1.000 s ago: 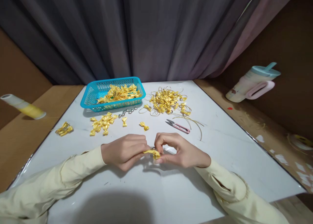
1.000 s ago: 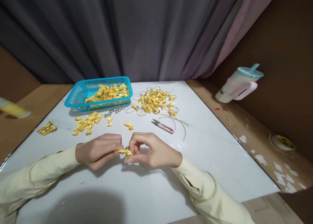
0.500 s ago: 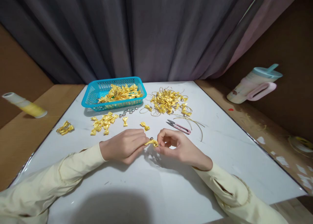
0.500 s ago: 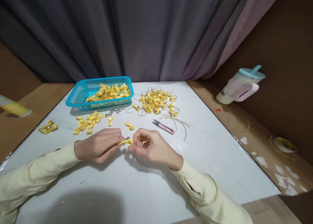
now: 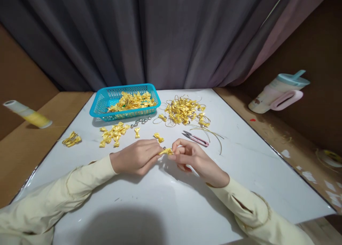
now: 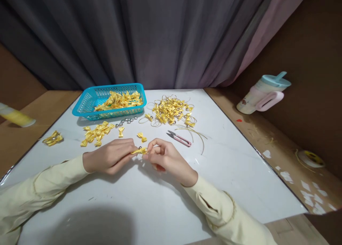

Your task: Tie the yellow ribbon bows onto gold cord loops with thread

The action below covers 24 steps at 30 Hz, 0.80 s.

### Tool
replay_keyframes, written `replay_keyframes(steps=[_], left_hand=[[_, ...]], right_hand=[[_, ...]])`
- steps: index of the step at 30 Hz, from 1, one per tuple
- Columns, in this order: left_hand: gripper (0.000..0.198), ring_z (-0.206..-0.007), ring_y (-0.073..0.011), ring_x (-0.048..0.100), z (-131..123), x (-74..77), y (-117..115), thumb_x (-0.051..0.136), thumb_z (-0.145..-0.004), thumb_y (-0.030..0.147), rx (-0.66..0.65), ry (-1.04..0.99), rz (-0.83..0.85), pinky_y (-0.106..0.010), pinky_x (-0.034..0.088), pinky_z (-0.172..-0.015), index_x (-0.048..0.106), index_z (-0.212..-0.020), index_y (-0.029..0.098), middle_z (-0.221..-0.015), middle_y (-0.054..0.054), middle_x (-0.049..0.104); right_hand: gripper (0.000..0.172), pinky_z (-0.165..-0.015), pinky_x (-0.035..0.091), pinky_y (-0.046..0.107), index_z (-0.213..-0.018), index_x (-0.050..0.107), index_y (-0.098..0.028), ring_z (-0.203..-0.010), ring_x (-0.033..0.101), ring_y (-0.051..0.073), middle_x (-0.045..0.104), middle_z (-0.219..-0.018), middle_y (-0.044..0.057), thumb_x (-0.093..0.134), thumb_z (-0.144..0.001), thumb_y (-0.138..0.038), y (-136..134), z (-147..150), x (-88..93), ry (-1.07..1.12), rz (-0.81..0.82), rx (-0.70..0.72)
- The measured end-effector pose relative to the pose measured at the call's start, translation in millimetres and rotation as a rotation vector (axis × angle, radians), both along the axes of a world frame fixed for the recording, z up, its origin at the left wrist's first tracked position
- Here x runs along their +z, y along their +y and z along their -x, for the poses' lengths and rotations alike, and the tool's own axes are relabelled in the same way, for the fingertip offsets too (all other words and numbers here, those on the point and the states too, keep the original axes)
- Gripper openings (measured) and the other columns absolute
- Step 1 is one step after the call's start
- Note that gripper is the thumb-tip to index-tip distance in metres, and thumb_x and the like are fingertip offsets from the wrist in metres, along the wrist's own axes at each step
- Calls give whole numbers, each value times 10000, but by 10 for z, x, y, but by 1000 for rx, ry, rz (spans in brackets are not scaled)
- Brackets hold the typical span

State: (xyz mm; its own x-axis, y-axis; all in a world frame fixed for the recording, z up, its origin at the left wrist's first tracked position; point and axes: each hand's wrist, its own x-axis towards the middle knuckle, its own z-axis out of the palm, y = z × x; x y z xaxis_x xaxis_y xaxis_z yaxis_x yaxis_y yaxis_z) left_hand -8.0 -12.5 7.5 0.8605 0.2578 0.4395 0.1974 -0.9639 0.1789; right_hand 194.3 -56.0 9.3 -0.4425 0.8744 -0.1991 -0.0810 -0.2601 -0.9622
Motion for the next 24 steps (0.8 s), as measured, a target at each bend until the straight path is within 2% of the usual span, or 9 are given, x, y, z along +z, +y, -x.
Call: replay_keyframes(steps=[7, 12, 15, 19, 22, 24], left_hand=[[260, -583, -169, 421, -10, 23, 10, 299, -906, 130, -26, 34, -86, -278, 375, -537, 520, -770, 130, -623, -60, 513], [252, -580, -168, 423, -8, 31, 10, 306, -901, 129, -5, 44, -83, -274, 369, -531, 525, -776, 129, -619, -58, 508], [246, -583, -169, 422, -4, 30, 2, 315, -899, 126, 4, 37, -71, -274, 367, -532, 530, -780, 122, -621, -58, 508], [243, -617, -160, 453, -3, 26, -9, 312, -921, 145, 48, 16, 88, -263, 388, -575, 526, -810, 116, -666, -57, 523], [235, -657, -149, 490, -10, 27, -17, 317, -941, 176, 105, -25, 250, -251, 401, -621, 504, -809, 125, -707, -50, 531], [229, -636, -135, 489, -14, 27, -23, 325, -945, 187, 152, -51, 322, -240, 392, -608, 489, -794, 134, -698, -32, 517]], right_hand=[[260, -374, 218, 164, -797, 441, -190, -381, 317, 47, 410, -460, -104, 671, -747, -298, -2, -20, 2, 33, 12, 40], [276, -399, 257, 164, -783, 425, -187, -401, 324, 51, 396, -473, -105, 670, -746, -307, -24, 13, -6, -64, -115, -13], [196, -446, 283, 178, -786, 433, -184, -438, 317, 59, 379, -493, -93, 599, -803, -287, -47, 26, -54, -235, -360, -74], [41, -473, 280, 205, -857, 471, -181, -437, 330, 74, 412, -511, -67, 472, -881, -214, -74, 20, -155, -573, -875, -150], [71, -474, 257, 231, -895, 500, -171, -423, 345, 86, 445, -498, -49, 431, -902, -157, -75, 16, -228, -792, -1223, -204], [88, -468, 241, 244, -902, 512, -162, -418, 351, 94, 450, -486, -42, 427, -904, -139, -74, 25, -259, -876, -1343, -246]])
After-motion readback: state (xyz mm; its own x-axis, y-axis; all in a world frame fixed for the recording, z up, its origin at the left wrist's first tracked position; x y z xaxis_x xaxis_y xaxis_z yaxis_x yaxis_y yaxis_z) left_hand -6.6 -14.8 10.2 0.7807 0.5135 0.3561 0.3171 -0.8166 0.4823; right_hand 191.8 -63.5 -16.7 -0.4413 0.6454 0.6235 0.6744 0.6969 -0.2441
